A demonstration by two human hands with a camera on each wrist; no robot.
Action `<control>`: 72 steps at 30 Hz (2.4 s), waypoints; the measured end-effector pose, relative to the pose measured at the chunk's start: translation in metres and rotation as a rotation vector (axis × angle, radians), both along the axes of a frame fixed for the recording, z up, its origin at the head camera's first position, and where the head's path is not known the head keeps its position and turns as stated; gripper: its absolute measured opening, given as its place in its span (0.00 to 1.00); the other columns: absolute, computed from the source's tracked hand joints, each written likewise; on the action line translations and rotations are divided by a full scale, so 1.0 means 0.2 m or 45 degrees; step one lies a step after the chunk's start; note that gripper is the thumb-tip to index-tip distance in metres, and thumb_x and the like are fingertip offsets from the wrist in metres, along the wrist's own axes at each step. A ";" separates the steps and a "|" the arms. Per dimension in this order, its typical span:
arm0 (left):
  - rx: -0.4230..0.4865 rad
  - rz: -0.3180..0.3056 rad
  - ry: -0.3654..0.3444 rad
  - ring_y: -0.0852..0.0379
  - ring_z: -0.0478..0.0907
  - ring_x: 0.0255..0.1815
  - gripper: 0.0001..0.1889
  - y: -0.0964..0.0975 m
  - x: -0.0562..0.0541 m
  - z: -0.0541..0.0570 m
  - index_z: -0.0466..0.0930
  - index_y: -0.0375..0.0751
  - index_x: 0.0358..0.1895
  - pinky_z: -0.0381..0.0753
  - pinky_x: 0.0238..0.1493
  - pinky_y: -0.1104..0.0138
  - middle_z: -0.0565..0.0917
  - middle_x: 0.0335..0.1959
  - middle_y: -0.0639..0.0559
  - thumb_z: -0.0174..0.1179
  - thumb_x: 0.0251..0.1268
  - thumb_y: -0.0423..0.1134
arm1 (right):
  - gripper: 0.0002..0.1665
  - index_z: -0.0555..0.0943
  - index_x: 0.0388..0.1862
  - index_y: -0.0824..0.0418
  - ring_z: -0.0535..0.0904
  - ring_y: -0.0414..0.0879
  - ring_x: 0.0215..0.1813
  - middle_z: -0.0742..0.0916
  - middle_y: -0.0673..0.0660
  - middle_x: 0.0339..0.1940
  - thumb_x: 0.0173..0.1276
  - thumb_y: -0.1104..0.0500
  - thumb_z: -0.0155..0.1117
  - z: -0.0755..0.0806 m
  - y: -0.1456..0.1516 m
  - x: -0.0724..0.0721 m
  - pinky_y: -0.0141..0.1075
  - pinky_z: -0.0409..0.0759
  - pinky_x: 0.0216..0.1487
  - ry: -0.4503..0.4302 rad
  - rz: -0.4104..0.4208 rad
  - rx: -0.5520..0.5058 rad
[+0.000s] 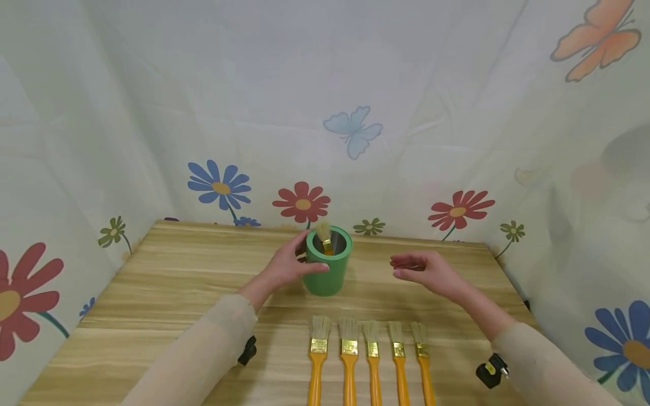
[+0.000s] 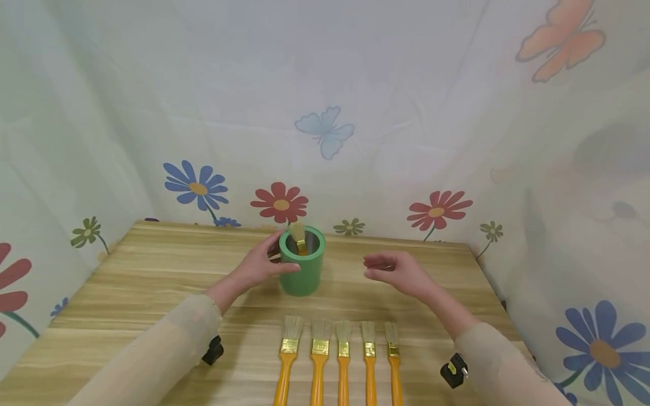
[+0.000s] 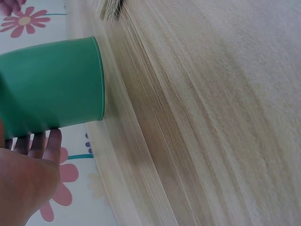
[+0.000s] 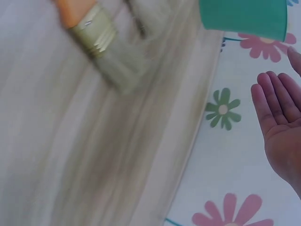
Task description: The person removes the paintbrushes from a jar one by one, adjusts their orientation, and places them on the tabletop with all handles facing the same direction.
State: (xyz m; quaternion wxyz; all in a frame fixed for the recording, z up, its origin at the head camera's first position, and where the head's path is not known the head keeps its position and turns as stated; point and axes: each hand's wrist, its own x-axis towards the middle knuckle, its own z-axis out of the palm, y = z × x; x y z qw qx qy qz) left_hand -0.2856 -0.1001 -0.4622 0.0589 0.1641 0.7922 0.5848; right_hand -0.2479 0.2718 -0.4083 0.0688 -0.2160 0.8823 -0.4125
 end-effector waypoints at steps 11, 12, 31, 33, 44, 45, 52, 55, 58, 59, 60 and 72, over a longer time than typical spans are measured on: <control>-0.001 -0.001 0.007 0.38 0.65 0.82 0.53 0.00 0.00 0.00 0.59 0.58 0.86 0.72 0.77 0.44 0.70 0.81 0.49 0.82 0.59 0.47 | 0.31 0.79 0.73 0.66 0.83 0.60 0.69 0.86 0.64 0.67 0.76 0.55 0.73 0.08 -0.17 -0.07 0.47 0.85 0.65 0.050 0.008 -0.072; -0.001 -0.001 0.008 0.38 0.65 0.82 0.53 0.00 0.00 0.00 0.59 0.58 0.86 0.72 0.77 0.44 0.70 0.81 0.49 0.82 0.59 0.47 | 0.32 0.79 0.73 0.66 0.82 0.60 0.69 0.86 0.64 0.67 0.76 0.55 0.74 0.09 -0.18 -0.08 0.48 0.85 0.66 0.055 0.006 -0.070; 0.015 -0.012 0.014 0.38 0.65 0.82 0.52 -0.01 -0.01 -0.02 0.60 0.59 0.85 0.71 0.77 0.44 0.69 0.81 0.50 0.82 0.60 0.47 | 0.35 0.78 0.76 0.62 0.79 0.60 0.73 0.84 0.63 0.71 0.73 0.54 0.76 0.15 -0.43 -0.18 0.58 0.77 0.73 0.220 0.045 -0.017; 0.018 -0.012 0.016 0.39 0.65 0.82 0.52 -0.02 0.00 -0.01 0.60 0.59 0.85 0.71 0.77 0.44 0.69 0.81 0.50 0.82 0.60 0.46 | 0.35 0.78 0.75 0.62 0.79 0.60 0.73 0.84 0.63 0.71 0.73 0.54 0.76 0.15 -0.45 -0.19 0.58 0.78 0.73 0.236 0.057 -0.018; 0.018 -0.018 0.028 0.38 0.65 0.82 0.52 -0.01 -0.01 -0.01 0.60 0.58 0.85 0.71 0.77 0.44 0.69 0.81 0.50 0.82 0.60 0.47 | 0.37 0.78 0.75 0.63 0.81 0.59 0.72 0.83 0.61 0.72 0.72 0.53 0.77 0.18 -0.56 -0.25 0.53 0.79 0.72 0.289 0.072 0.043; 0.018 -0.019 0.028 0.38 0.65 0.82 0.52 -0.01 -0.01 -0.01 0.60 0.58 0.85 0.71 0.77 0.44 0.69 0.81 0.50 0.81 0.61 0.47 | 0.36 0.78 0.75 0.63 0.81 0.59 0.72 0.83 0.61 0.72 0.72 0.54 0.77 0.18 -0.57 -0.26 0.53 0.79 0.72 0.293 0.073 0.050; 0.014 -0.018 0.025 0.39 0.65 0.82 0.52 -0.01 -0.01 -0.01 0.60 0.58 0.85 0.71 0.77 0.44 0.68 0.82 0.50 0.81 0.61 0.48 | 0.36 0.78 0.75 0.63 0.80 0.60 0.72 0.83 0.62 0.72 0.72 0.53 0.77 0.17 -0.63 -0.28 0.55 0.78 0.73 0.334 0.089 0.081; 0.013 -0.021 0.033 0.39 0.65 0.82 0.51 -0.02 -0.01 -0.01 0.60 0.58 0.85 0.71 0.77 0.43 0.68 0.82 0.50 0.81 0.61 0.48 | 0.36 0.79 0.74 0.63 0.80 0.58 0.72 0.84 0.61 0.71 0.72 0.52 0.77 0.16 -0.65 -0.29 0.53 0.78 0.74 0.357 0.086 0.102; 0.010 -0.025 0.044 0.39 0.66 0.82 0.51 -0.02 -0.01 -0.01 0.61 0.58 0.85 0.72 0.77 0.43 0.69 0.81 0.50 0.81 0.61 0.48 | 0.36 0.79 0.74 0.62 0.80 0.57 0.72 0.84 0.60 0.71 0.72 0.51 0.78 0.15 -0.67 -0.30 0.53 0.78 0.74 0.371 0.070 0.119; 0.010 -0.025 0.048 0.39 0.66 0.82 0.50 -0.02 -0.01 -0.02 0.61 0.58 0.85 0.72 0.77 0.43 0.69 0.81 0.50 0.81 0.61 0.48 | 0.35 0.80 0.74 0.62 0.80 0.57 0.72 0.85 0.60 0.70 0.72 0.51 0.78 0.14 -0.68 -0.31 0.54 0.77 0.74 0.375 0.063 0.124; 0.008 -0.026 0.052 0.39 0.66 0.81 0.50 -0.02 -0.01 -0.02 0.61 0.58 0.84 0.72 0.76 0.43 0.69 0.81 0.50 0.81 0.61 0.48 | 0.35 0.80 0.74 0.62 0.80 0.57 0.72 0.85 0.60 0.70 0.72 0.51 0.77 0.14 -0.69 -0.31 0.54 0.77 0.74 0.380 0.057 0.128; 0.001 -0.009 0.044 0.38 0.66 0.81 0.51 -0.01 -0.02 -0.03 0.60 0.58 0.85 0.73 0.76 0.43 0.67 0.82 0.50 0.81 0.61 0.49 | 0.32 0.82 0.71 0.60 0.83 0.55 0.69 0.87 0.59 0.67 0.71 0.52 0.78 0.09 -0.76 -0.32 0.53 0.80 0.71 0.446 -0.026 0.123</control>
